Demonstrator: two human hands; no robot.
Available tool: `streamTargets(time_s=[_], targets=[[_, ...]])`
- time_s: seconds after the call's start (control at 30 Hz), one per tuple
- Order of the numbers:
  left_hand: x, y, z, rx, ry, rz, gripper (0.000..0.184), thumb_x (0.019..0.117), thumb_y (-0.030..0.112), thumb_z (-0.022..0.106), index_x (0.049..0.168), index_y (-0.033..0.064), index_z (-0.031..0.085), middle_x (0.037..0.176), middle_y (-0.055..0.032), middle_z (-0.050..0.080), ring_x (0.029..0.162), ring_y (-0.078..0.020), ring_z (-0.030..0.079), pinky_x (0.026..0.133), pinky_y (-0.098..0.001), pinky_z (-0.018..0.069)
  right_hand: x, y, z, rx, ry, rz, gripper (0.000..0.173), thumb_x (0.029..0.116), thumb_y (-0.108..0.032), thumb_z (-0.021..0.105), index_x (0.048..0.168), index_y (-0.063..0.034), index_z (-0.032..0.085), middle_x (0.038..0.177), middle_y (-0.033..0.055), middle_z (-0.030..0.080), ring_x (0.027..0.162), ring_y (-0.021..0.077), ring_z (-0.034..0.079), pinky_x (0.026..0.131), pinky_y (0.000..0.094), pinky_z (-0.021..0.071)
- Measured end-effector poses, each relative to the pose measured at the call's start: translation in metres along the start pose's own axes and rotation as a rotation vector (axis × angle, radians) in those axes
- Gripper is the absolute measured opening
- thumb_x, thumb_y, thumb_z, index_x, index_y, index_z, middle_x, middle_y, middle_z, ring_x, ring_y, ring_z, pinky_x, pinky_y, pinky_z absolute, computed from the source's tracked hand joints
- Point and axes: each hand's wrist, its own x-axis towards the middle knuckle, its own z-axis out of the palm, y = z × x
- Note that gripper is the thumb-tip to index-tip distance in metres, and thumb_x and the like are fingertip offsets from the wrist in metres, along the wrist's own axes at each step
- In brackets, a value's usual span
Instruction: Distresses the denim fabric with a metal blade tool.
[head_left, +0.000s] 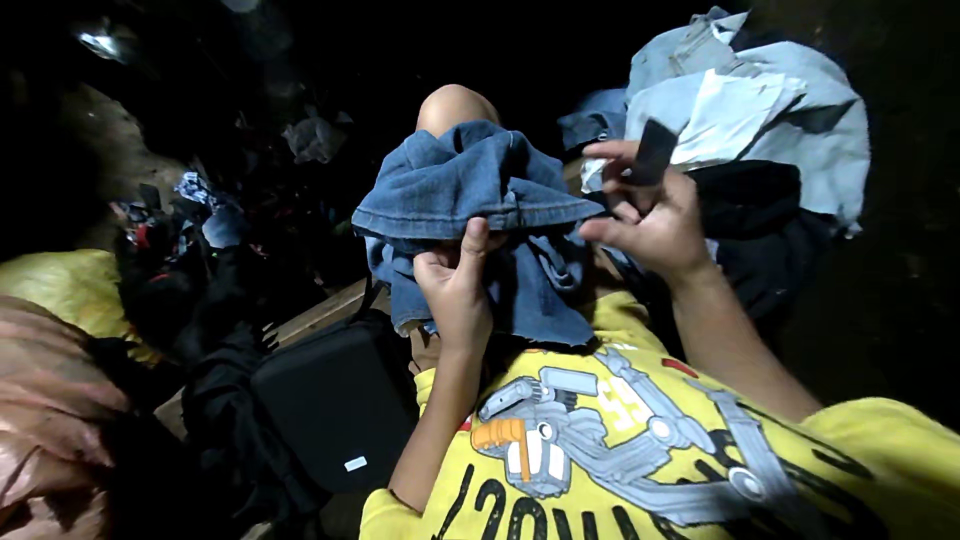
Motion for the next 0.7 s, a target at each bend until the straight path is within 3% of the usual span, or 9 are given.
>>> streamTargets(time_s=[0.1, 0.17, 0.23, 0.33, 0.43, 0.5, 0.57, 0.63, 0.7], targets=[[0.002, 0.007, -0.006, 0.002, -0.047, -0.014, 0.019, 0.0942, 0.011, 0.073, 0.11, 0.0122, 0.064, 0.096, 0.001, 0.076, 0.085, -0.0119, 0.075, 0.082, -0.0318, 0.0639, 0.01, -0.007, 0.008, -0.187, -0.094, -0.265, 0.038, 0.0828, -0.025, 0.081, 0.112, -0.0014, 0.072, 0.108, 0.0106, 0.062, 0.095, 0.0068, 0.06, 0.082, 0.0158, 0.0495], [0.004, 0.016, -0.016, 0.078, -0.129, 0.023, 0.027, 0.0908, 0.017, 0.078, 0.114, 0.0138, 0.065, 0.102, 0.0036, 0.076, 0.091, -0.0104, 0.075, 0.086, -0.0314, 0.0634, 0.015, -0.006, 0.007, -0.193, -0.114, -0.318, 0.016, 0.0888, -0.009, 0.072, 0.101, 0.0008, 0.075, 0.104, 0.0132, 0.069, 0.1, 0.0124, 0.066, 0.089, 0.0224, 0.0538], [0.007, 0.029, -0.025, 0.228, -0.18, 0.127, 0.026, 0.0896, 0.019, 0.079, 0.113, 0.0181, 0.067, 0.103, 0.0098, 0.076, 0.095, -0.004, 0.073, 0.088, -0.0257, 0.0615, 0.021, -0.01, -0.004, -0.126, -0.14, -0.294, 0.014, 0.0943, -0.009, 0.065, 0.097, 0.0022, 0.073, 0.1, 0.0078, 0.071, 0.097, 0.0056, 0.066, 0.09, 0.019, 0.0541], [0.0, 0.05, -0.038, 0.348, -0.304, 0.218, 0.018, 0.0928, 0.028, 0.074, 0.111, 0.0295, 0.073, 0.104, 0.0173, 0.075, 0.095, 0.0035, 0.07, 0.086, -0.0189, 0.0592, 0.029, -0.027, -0.02, 0.061, -0.275, -0.261, 0.023, 0.1026, -0.027, 0.06, 0.095, -0.0065, 0.067, 0.091, -0.0067, 0.067, 0.086, -0.0066, 0.062, 0.077, 0.0106, 0.0532], [-0.013, 0.06, -0.038, 0.106, -0.37, 0.046, 0.019, 0.0936, 0.034, 0.071, 0.111, 0.0266, 0.075, 0.098, 0.0088, 0.077, 0.086, -0.0015, 0.073, 0.078, -0.0204, 0.0616, 0.044, -0.038, -0.018, 0.345, -0.448, -0.212, 0.022, 0.1048, -0.032, 0.057, 0.1, -0.013, 0.067, 0.088, -0.0132, 0.065, 0.08, -0.0095, 0.06, 0.07, 0.0091, 0.0509], [-0.016, 0.053, -0.034, -0.021, -0.205, -0.136, 0.013, 0.0972, 0.031, 0.068, 0.103, 0.0211, 0.074, 0.09, 0.0016, 0.078, 0.078, -0.0063, 0.074, 0.071, -0.0219, 0.0627, 0.057, -0.029, -0.007, 0.358, -0.472, -0.106, 0.016, 0.1046, -0.027, 0.057, 0.103, -0.0161, 0.069, 0.091, -0.017, 0.067, 0.081, -0.0119, 0.059, 0.072, 0.0092, 0.0504], [-0.009, 0.039, -0.031, -0.062, 0.006, -0.288, 0.021, 0.108, 0.02, 0.049, 0.101, 0.0133, 0.068, 0.09, -0.0043, 0.078, 0.076, -0.009, 0.075, 0.064, -0.021, 0.0615, 0.068, -0.019, 0.008, 0.086, -0.408, 0.034, 0.013, 0.1013, -0.015, 0.057, 0.098, -0.0098, 0.069, 0.086, -0.0092, 0.066, 0.077, -0.0056, 0.059, 0.072, 0.0158, 0.0514], [-0.003, 0.028, -0.028, -0.073, 0.115, -0.337, 0.03, 0.1116, 0.016, 0.036, 0.103, 0.0095, 0.064, 0.088, -0.0056, 0.078, 0.073, -0.0088, 0.075, 0.061, -0.0202, 0.0602, 0.072, -0.015, 0.021, -0.232, -0.32, 0.082, 0.016, 0.0991, -0.017, 0.062, 0.099, -0.0037, 0.072, 0.088, 0.0062, 0.067, 0.078, 0.0134, 0.062, 0.072, 0.0366, 0.0507], [-0.002, 0.028, -0.025, -0.087, 0.145, -0.329, 0.031, 0.1116, 0.014, 0.033, 0.103, 0.0086, 0.062, 0.085, -0.0052, 0.077, 0.07, -0.0087, 0.075, 0.06, -0.0203, 0.0604, 0.066, -0.022, 0.025, -0.355, -0.195, -0.012, 0.017, 0.0971, -0.017, 0.066, 0.104, -0.0017, 0.072, 0.1, 0.0123, 0.066, 0.083, 0.0206, 0.063, 0.072, 0.039, 0.0532]])
